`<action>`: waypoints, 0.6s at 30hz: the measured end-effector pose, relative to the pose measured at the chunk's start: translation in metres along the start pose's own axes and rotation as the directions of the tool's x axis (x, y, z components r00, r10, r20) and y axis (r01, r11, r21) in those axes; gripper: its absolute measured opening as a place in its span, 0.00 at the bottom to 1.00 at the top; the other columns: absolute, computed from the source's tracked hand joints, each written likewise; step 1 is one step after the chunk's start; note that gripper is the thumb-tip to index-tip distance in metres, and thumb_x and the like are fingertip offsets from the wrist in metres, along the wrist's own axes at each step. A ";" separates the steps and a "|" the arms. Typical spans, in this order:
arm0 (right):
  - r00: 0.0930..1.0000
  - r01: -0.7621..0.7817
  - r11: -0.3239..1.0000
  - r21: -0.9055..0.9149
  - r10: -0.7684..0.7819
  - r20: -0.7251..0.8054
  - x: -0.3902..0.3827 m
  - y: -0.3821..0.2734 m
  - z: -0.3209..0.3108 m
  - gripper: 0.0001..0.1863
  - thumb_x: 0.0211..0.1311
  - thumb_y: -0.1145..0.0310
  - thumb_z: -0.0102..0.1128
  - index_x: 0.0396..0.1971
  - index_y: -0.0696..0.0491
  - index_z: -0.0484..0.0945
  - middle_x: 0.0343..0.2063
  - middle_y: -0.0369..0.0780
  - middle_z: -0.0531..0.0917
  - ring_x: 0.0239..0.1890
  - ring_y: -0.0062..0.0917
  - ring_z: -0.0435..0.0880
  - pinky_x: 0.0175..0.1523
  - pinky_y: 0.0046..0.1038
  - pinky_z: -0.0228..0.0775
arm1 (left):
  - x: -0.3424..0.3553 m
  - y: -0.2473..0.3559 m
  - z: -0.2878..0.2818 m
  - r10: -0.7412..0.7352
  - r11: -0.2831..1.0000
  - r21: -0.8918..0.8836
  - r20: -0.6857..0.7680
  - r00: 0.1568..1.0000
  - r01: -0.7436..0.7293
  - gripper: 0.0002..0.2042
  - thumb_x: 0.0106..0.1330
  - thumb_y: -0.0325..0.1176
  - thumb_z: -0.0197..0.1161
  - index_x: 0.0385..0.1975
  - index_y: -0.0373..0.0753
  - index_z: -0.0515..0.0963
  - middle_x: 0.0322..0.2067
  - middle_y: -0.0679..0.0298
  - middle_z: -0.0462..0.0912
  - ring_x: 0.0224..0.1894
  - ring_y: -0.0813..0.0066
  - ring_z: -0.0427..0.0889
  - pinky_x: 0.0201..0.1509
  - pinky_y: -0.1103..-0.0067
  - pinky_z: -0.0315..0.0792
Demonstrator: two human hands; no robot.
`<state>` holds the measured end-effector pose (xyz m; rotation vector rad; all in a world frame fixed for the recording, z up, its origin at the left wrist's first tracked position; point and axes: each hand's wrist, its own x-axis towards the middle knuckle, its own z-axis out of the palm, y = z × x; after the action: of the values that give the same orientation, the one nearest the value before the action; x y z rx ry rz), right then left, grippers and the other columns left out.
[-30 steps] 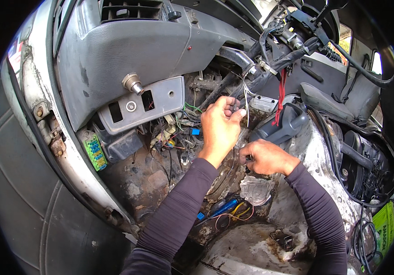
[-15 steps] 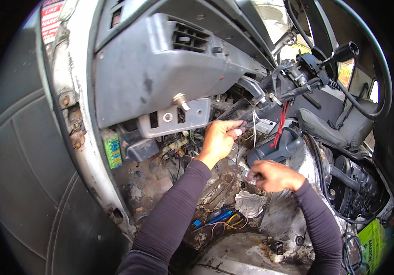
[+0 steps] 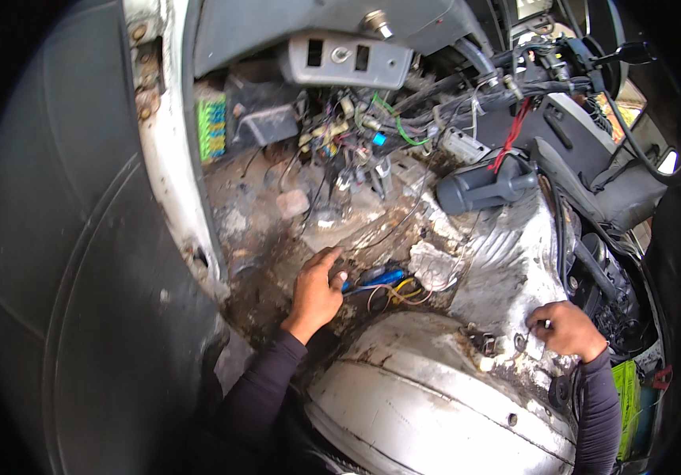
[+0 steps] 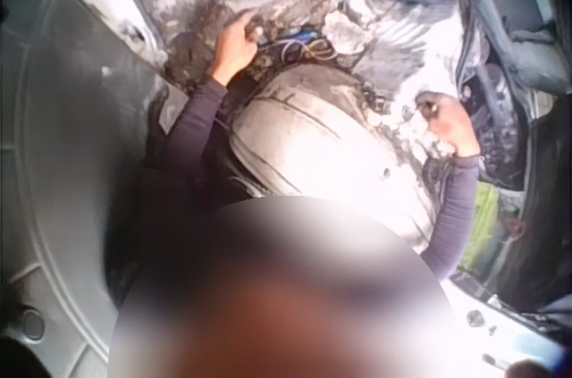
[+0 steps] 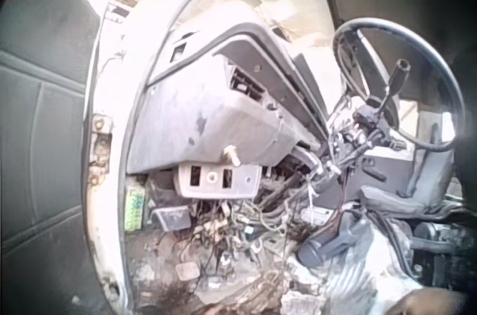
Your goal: The person works on the vehicle's under-dash wiring, stripping wire ends with a yellow-handled tool and twisting wires together by hand. They handle multiple wire bundles and connectors while reaching into the confined space beneath the dashboard.
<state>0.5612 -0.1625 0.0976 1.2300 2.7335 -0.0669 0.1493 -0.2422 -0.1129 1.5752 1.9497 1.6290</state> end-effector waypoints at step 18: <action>0.732 0.669 0.709 -0.222 -0.681 0.031 0.265 -0.219 0.074 0.10 0.54 0.75 0.60 0.34 0.59 0.86 0.38 0.51 0.88 0.45 0.49 0.88 0.53 0.46 0.79 | -0.142 -0.031 -0.057 -0.350 0.910 -0.292 -0.157 0.923 0.295 0.10 0.72 0.27 0.66 0.49 0.33 0.85 0.36 0.64 0.90 0.38 0.82 0.82 0.46 0.79 0.76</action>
<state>0.2318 -0.1190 -0.0192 0.1165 2.9757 0.1907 0.1543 -0.3829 -0.1817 0.9572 1.8641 1.8675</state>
